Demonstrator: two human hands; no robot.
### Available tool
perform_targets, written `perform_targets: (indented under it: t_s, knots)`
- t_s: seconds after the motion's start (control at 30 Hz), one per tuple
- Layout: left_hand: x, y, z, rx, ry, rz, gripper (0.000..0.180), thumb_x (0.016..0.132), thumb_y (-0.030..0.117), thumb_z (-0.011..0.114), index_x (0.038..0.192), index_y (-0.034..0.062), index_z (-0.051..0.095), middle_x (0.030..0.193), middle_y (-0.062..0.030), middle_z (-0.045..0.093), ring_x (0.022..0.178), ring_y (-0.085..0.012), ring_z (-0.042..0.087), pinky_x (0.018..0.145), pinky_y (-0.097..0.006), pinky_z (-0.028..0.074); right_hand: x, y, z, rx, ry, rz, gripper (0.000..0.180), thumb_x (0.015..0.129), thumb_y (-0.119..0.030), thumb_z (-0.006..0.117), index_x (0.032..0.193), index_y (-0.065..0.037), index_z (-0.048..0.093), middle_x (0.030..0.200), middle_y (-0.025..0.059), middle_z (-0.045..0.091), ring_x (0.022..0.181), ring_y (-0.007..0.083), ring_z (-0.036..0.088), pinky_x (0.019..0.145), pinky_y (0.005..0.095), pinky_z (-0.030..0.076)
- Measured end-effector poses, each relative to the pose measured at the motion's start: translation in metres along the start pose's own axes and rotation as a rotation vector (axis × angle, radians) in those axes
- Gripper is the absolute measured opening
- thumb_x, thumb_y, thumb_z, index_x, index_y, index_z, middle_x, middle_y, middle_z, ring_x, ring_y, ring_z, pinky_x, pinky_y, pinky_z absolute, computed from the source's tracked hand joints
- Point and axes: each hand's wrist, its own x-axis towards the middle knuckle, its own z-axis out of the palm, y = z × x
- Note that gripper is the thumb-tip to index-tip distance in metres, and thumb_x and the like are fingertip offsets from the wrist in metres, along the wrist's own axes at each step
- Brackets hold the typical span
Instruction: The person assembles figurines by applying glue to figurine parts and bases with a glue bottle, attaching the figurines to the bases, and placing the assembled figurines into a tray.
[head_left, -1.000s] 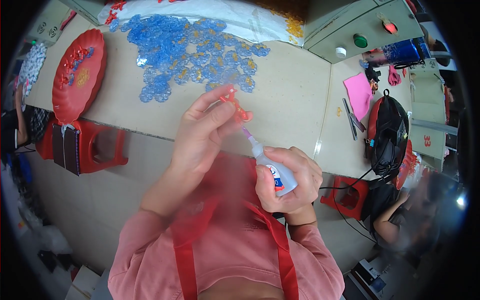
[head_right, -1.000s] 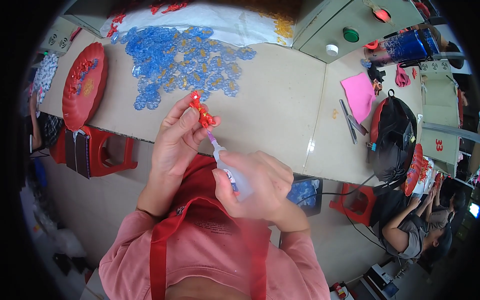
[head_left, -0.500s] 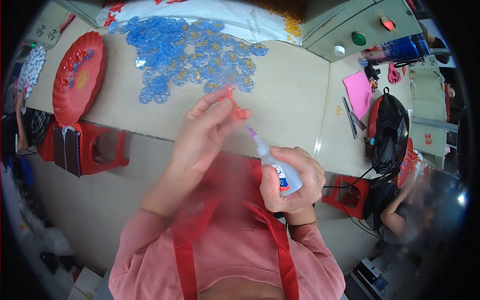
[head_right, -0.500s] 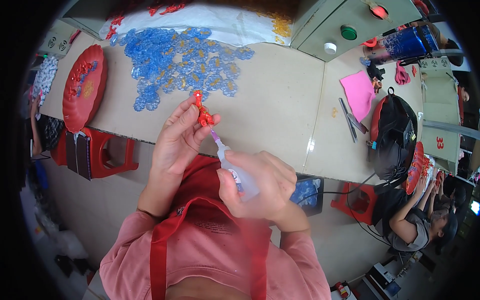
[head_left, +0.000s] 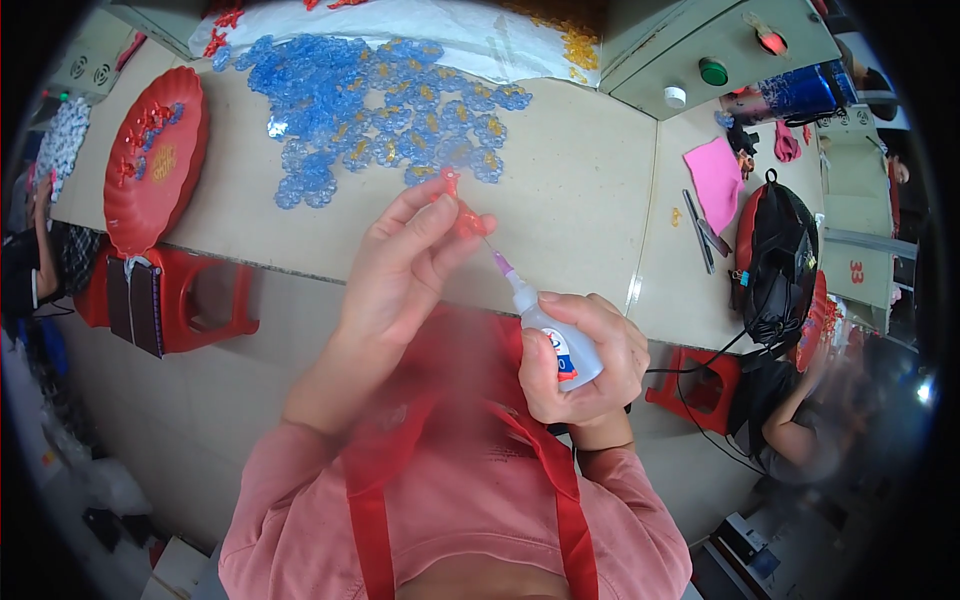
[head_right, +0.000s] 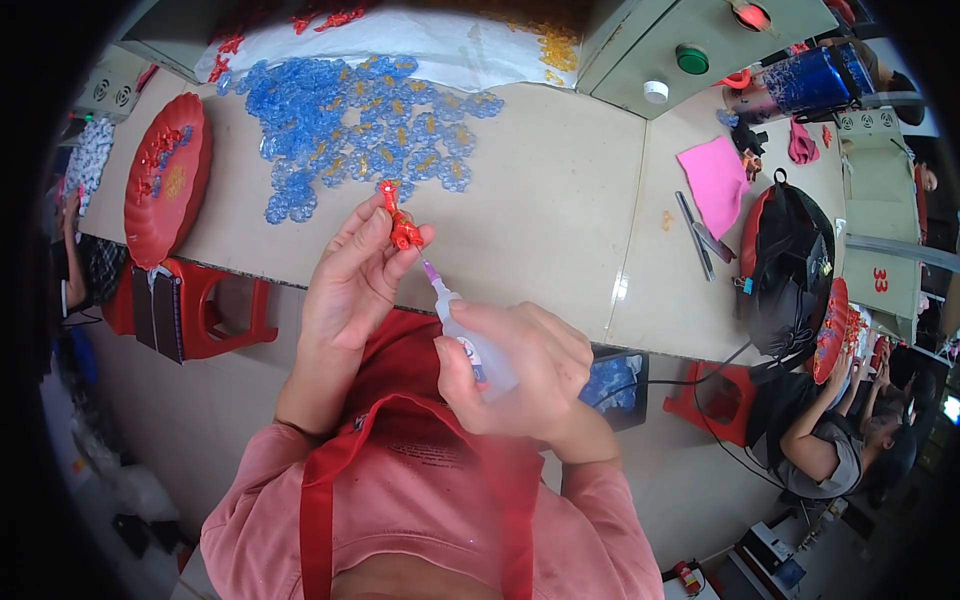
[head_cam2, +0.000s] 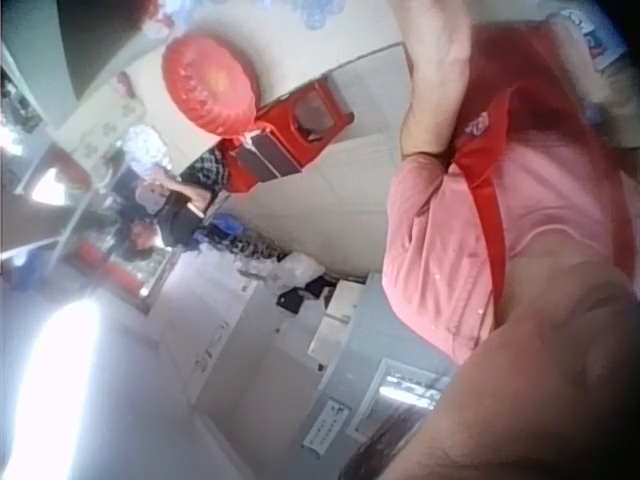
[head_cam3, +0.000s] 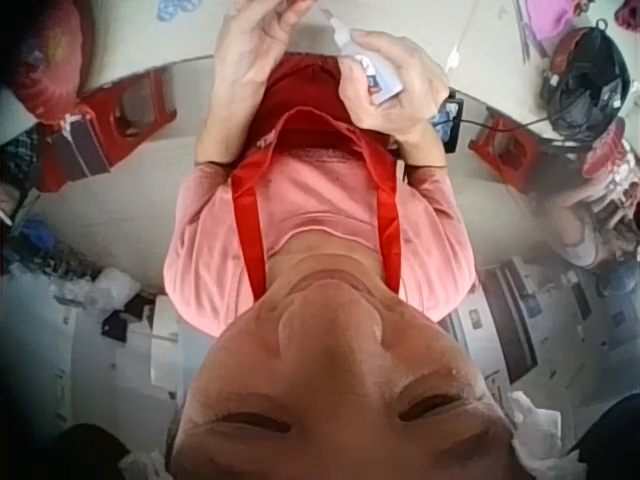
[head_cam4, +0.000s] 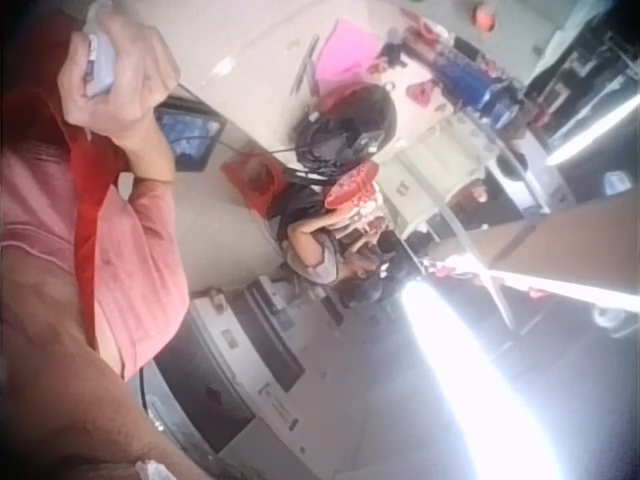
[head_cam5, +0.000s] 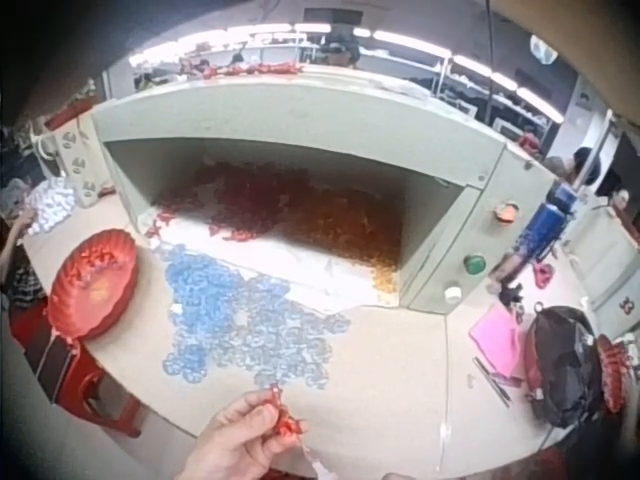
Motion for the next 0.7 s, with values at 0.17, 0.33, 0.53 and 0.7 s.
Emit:
perform_targets:
  t_s: [0.17, 0.33, 0.53, 0.7]
  knots:
    - [0.0003, -0.001, -0.0009, -0.006, -0.024, -0.001, 0.026, 0.087, 0.009, 0.05, 0.111, -0.0001, 0.046, 0.093, -0.013, 0.059, 0.092, -0.0279, 0.06, 0.072, -0.026, 0.055, 0.0004, 0.0005, 0.0005, -0.009, -0.009, 0.005, 0.033, 0.058, 0.004, 0.066, 0.089, 0.001, 0.055, 0.071, 0.0095, 0.062, 0.044, 0.017, 0.053, 0.041, 0.0242, 0.042]
    - [0.0005, -0.0012, -0.0021, -0.009, -0.027, -0.008, 0.026, 0.087, 0.009, 0.05, 0.111, -0.0001, 0.045, 0.093, -0.0128, 0.059, 0.092, -0.0276, 0.06, 0.073, -0.026, 0.055, 0.0005, 0.0036, 0.0037, -0.008, 0.02, -0.022, 0.033, 0.058, 0.003, 0.066, 0.089, 0.001, 0.056, 0.071, 0.0097, 0.062, 0.046, 0.0177, 0.054, 0.042, 0.0243, 0.043]
    - [0.0008, -0.0005, -0.0023, -0.011, -0.042, -0.017, 0.028, 0.087, 0.01, 0.05, 0.112, -0.001, 0.044, 0.095, -0.013, 0.058, 0.093, -0.0278, 0.059, 0.075, -0.026, 0.055, 0.0019, 0.0038, 0.004, -0.018, 0.009, -0.006, 0.032, 0.059, 0.003, 0.067, 0.089, 0.001, 0.056, 0.071, 0.0094, 0.062, 0.047, 0.0179, 0.055, 0.043, 0.0246, 0.043]
    - [-0.0003, 0.0032, 0.0042, -0.041, -0.028, -0.053, 0.031, 0.087, 0.008, 0.048, 0.115, -0.0025, 0.042, 0.101, -0.0158, 0.055, 0.099, -0.0291, 0.056, 0.08, -0.026, 0.053, 0.0033, 0.0033, 0.003, -0.019, 0.007, 0.017, 0.031, 0.059, 0.003, 0.067, 0.088, 0.0, 0.056, 0.073, 0.0088, 0.062, 0.048, 0.0188, 0.056, 0.044, 0.025, 0.044]
